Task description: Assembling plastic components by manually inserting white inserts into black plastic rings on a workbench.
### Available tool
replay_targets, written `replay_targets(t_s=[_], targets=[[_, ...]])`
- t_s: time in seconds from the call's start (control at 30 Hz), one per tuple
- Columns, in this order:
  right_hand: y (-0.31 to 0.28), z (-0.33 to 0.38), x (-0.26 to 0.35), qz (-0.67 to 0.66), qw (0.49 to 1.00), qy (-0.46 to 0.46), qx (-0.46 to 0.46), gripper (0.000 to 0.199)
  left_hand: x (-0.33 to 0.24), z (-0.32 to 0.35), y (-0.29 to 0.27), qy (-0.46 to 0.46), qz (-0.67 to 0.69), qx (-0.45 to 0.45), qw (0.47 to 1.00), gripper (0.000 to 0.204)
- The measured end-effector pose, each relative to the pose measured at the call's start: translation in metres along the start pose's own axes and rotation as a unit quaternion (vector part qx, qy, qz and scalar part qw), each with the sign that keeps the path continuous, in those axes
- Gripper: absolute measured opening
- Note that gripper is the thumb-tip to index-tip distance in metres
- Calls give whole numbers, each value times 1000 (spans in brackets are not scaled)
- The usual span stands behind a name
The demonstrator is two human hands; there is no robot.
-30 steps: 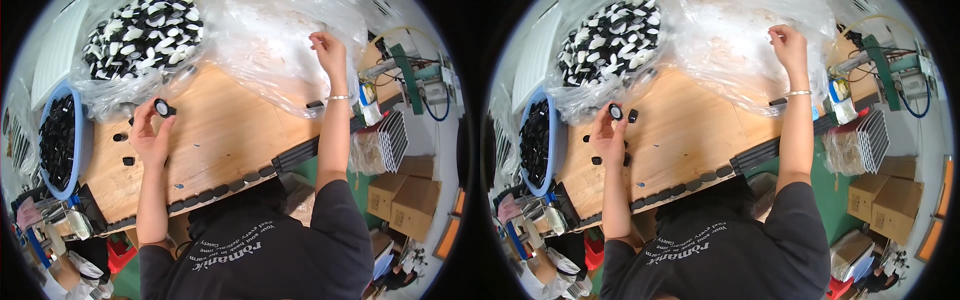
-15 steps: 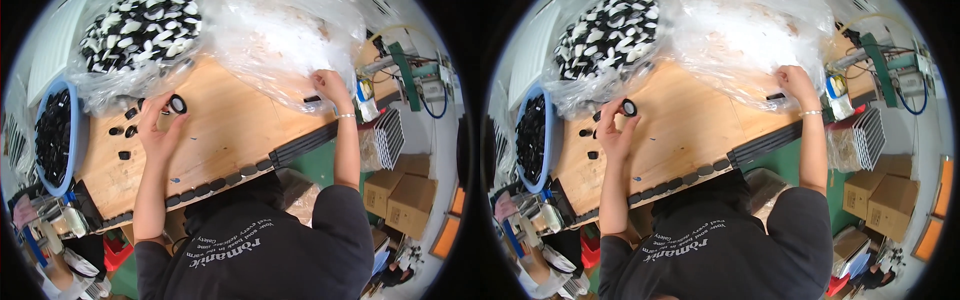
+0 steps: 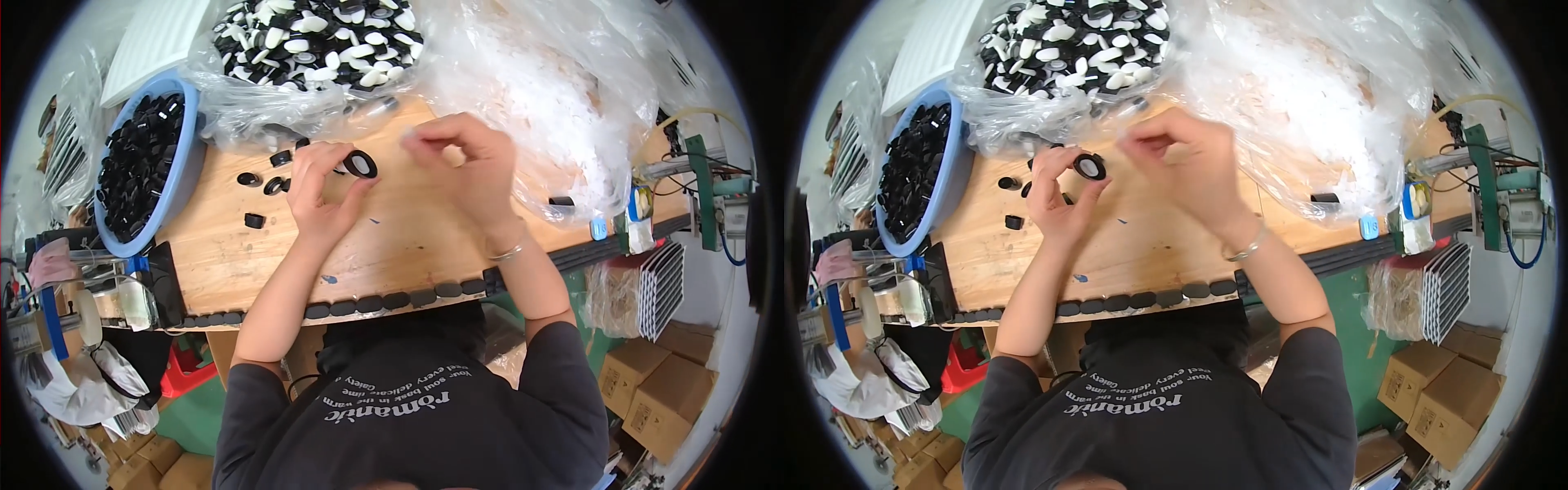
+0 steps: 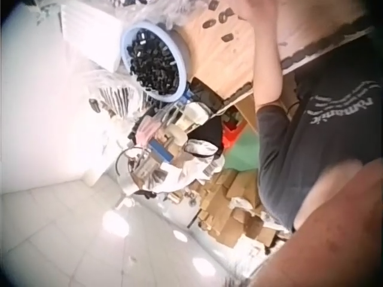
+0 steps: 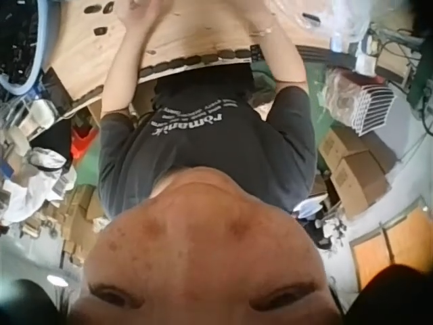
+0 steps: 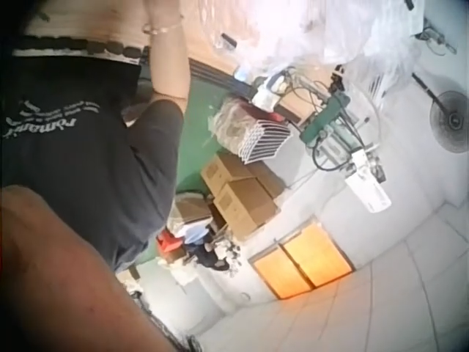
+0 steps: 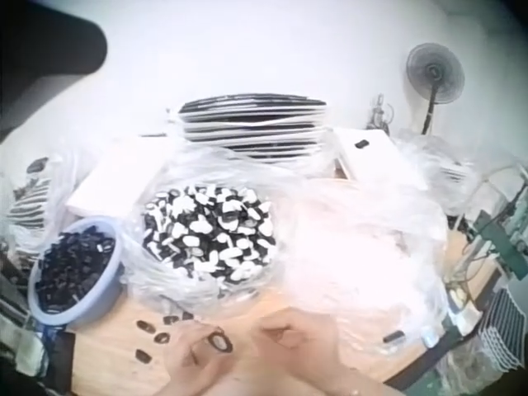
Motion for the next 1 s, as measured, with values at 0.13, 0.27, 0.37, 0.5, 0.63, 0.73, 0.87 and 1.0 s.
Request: replay_targets(t_s=[0.13,0.27,0.37,0.5,0.63,0.73,0.87,1.0], targets=[[28,5,0,27,996,-80,6,11,-1,-1,-3,16,-12,-25,999,44],[35,12,-5,51,991,-126,-9,14,-2,-2,-3,10,-21,-19,1000,44],[37,14,-5,100,976,-194,-20,16,-1,0,-4,15,-18,-19,1000,43],[38,15,-8,118,964,-240,-10,19,4,4,-4,18,-17,-1,1000,43],[39,16,-13,98,974,-205,20,20,3,5,-4,35,-11,13,999,42],[40,17,-11,94,975,-197,38,20,4,4,-4,25,-23,-2,999,41],[38,15,-12,47,983,-168,62,21,5,2,-6,23,-25,-15,999,43],[33,9,-30,-46,996,17,74,21,5,1,-5,48,-29,12,998,42]])
Point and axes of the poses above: each hand's wrist, its own z-axis away from the middle knuckle, its own y-axis out of the palm, x = y × z, the point moved 4 cm from there along -z, towards the middle knuckle, and after that the axes turned 14 degrees about y, right-handed, at the moved point
